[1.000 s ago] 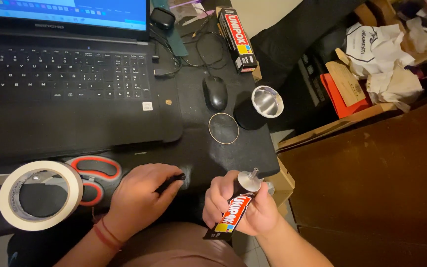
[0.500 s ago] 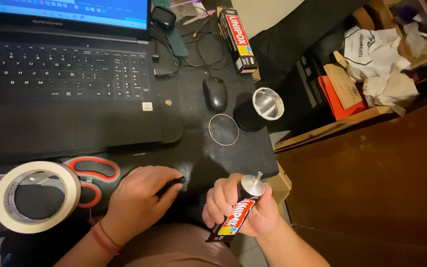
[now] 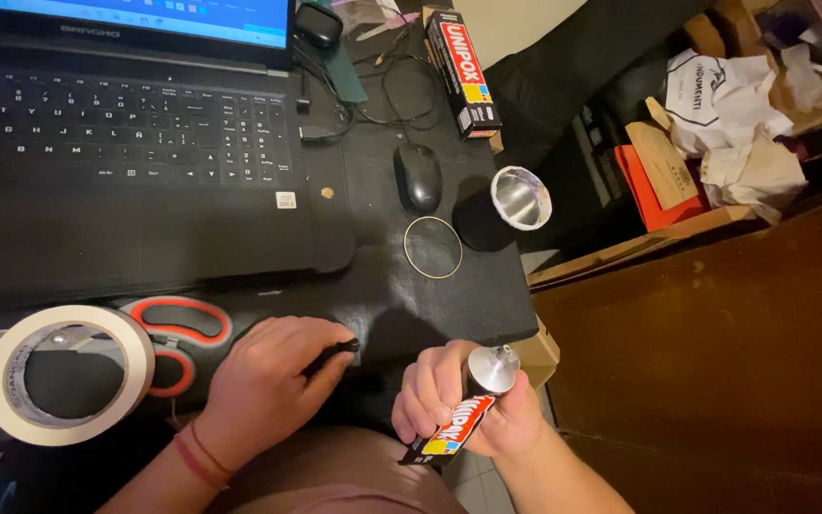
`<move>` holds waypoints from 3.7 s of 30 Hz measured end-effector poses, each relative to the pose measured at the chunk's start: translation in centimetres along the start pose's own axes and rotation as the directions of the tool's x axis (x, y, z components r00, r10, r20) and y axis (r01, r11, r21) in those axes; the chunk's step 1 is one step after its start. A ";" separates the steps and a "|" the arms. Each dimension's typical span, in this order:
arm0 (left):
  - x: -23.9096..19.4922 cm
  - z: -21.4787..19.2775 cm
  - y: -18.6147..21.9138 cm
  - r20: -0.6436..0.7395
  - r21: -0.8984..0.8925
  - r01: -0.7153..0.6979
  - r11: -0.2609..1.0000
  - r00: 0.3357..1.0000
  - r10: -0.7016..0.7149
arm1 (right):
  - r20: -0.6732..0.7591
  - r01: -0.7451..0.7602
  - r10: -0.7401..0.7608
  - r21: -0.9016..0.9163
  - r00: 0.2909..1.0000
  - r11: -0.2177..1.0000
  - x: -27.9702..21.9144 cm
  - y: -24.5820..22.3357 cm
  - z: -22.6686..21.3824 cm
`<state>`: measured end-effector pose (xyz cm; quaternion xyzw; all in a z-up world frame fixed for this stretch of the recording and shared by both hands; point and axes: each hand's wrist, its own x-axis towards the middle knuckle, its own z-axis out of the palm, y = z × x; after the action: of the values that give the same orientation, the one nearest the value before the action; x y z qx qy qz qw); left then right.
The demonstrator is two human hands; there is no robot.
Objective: Applying adhesive tape to the rim of a cup or mug, likely for masking or assembly purposes.
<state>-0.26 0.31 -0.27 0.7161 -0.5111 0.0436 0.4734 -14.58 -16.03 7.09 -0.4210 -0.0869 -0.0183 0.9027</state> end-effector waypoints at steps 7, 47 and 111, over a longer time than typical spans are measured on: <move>-0.1 0.1 0.0 0.016 0.011 0.021 1.000 1.000 -0.021 | -0.019 0.002 -0.002 -0.017 1.000 1.000 -0.1 -0.1 -0.1; 2.5 -4.7 4.9 0.081 -0.207 0.195 0.959 0.980 -0.182 | -0.045 -0.036 0.027 -0.215 0.999 0.976 0.2 -0.8 1.8; 3.2 -7.9 6.6 0.278 -0.042 0.092 0.995 0.957 -0.077 | 0.018 0.023 0.023 -0.966 1.000 -0.257 0.4 -3.0 2.7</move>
<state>-0.49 3.60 10.03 0.7230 -0.5421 -0.0911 0.4184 -14.92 -15.88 11.19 -0.9725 -0.0518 -0.0739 0.2148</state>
